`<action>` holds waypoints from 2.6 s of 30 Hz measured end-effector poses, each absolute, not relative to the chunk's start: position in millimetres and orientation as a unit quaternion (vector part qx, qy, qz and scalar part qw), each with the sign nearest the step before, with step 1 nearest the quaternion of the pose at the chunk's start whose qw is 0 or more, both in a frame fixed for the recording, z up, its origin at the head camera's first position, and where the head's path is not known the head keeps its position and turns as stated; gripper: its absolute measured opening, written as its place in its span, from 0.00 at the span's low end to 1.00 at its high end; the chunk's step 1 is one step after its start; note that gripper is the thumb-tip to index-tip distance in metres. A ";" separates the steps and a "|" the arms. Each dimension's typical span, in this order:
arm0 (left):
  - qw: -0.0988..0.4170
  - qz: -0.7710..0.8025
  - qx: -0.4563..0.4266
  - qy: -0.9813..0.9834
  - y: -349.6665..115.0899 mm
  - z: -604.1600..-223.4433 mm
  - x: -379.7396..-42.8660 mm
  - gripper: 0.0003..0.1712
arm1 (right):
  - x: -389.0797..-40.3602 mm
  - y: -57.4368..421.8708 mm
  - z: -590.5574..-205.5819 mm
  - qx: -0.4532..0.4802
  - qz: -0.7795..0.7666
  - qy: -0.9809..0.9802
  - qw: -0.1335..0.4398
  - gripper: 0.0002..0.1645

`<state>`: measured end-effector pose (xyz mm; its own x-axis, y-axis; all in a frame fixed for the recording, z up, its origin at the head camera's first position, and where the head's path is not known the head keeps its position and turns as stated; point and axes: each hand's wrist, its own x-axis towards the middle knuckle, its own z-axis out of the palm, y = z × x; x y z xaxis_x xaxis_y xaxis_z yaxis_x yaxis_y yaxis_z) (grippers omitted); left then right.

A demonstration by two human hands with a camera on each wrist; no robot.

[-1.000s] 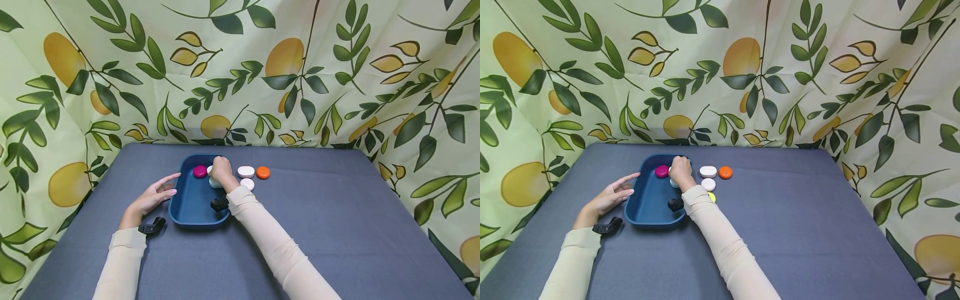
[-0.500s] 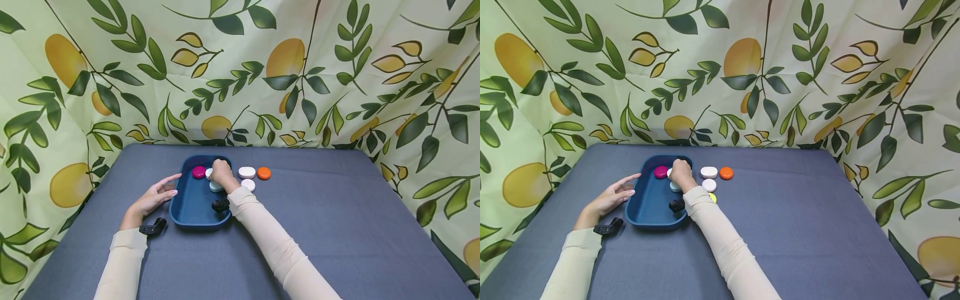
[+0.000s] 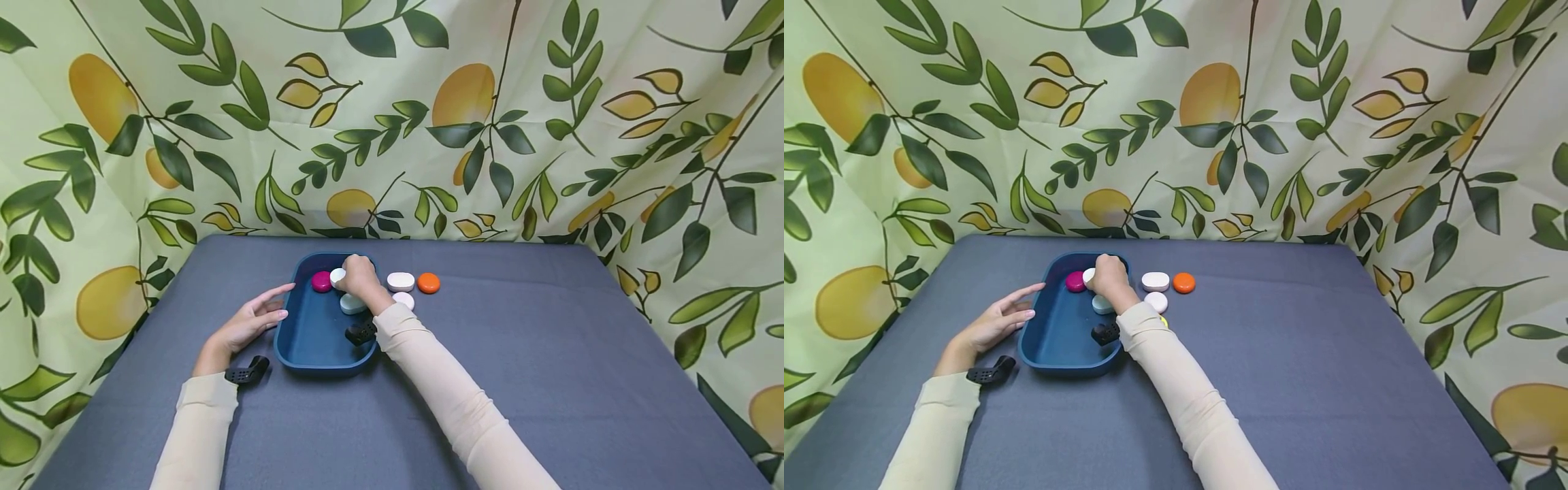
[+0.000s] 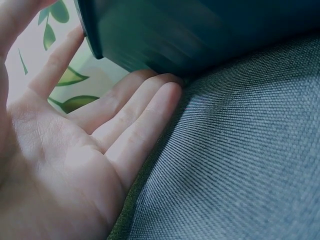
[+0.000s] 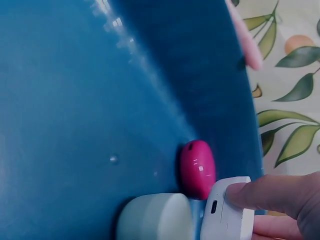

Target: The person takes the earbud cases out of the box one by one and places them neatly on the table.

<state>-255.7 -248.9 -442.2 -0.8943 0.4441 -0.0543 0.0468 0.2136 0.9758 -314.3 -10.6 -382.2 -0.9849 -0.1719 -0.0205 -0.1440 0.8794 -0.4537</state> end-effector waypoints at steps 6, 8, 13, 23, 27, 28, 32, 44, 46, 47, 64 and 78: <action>0.164 0.604 0.160 0.763 -247.8 -443.6 -255.8 0.36 | -310.2 -6.1 -372.9 -0.092 -0.254 0.963 0.029 0.17; 0.165 0.604 0.160 0.763 -247.0 -443.3 -256.0 0.36 | -307.5 -3.5 -368.7 -0.095 -0.265 0.959 0.030 0.21; 0.164 0.606 0.163 0.761 -247.3 -442.5 -256.0 0.37 | -298.7 5.2 -359.3 -0.121 -0.288 0.950 0.025 0.23; 0.168 0.602 0.155 0.765 -249.8 -442.7 -257.6 0.38 | -282.5 25.8 -348.8 -0.171 -0.324 0.931 0.011 0.22; 0.168 0.605 0.157 0.763 -249.5 -441.8 -256.6 0.37 | -280.3 36.4 -348.2 -0.171 -0.336 0.926 0.009 0.22; 0.167 0.606 0.157 0.762 -249.1 -441.5 -256.2 0.37 | -280.0 39.5 -348.4 -0.169 -0.341 0.925 0.008 0.22; 0.166 0.608 0.165 0.759 -247.7 -441.1 -255.7 0.36 | -279.6 54.1 -351.7 -0.165 -0.366 0.916 0.000 0.22; 0.168 0.609 0.157 0.759 -249.4 -442.4 -256.4 0.36 | -277.2 94.4 -367.9 -0.244 -0.394 0.886 -0.003 0.23; 0.166 0.610 0.162 0.758 -249.3 -442.2 -256.2 0.36 | -276.9 100.7 -371.5 -0.247 -0.398 0.883 -0.008 0.23; 0.165 0.611 0.161 0.758 -249.2 -442.1 -256.1 0.35 | -276.8 103.8 -373.4 -0.248 -0.397 0.884 -0.013 0.22; 0.158 0.607 0.156 0.763 -251.7 -445.1 -256.7 0.35 | -279.2 140.2 -397.6 -0.201 -0.405 0.892 -0.023 0.23; 0.167 0.612 0.165 0.755 -249.8 -439.4 -256.0 0.35 | -282.0 164.5 -411.8 -0.161 -0.401 0.902 -0.006 0.24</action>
<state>-256.0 -249.8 -439.4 -0.8898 0.4535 -0.0514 0.0439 0.1971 0.9794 -282.0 164.5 -411.8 -0.9478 -0.2861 0.1410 -0.2962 0.6257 -0.7217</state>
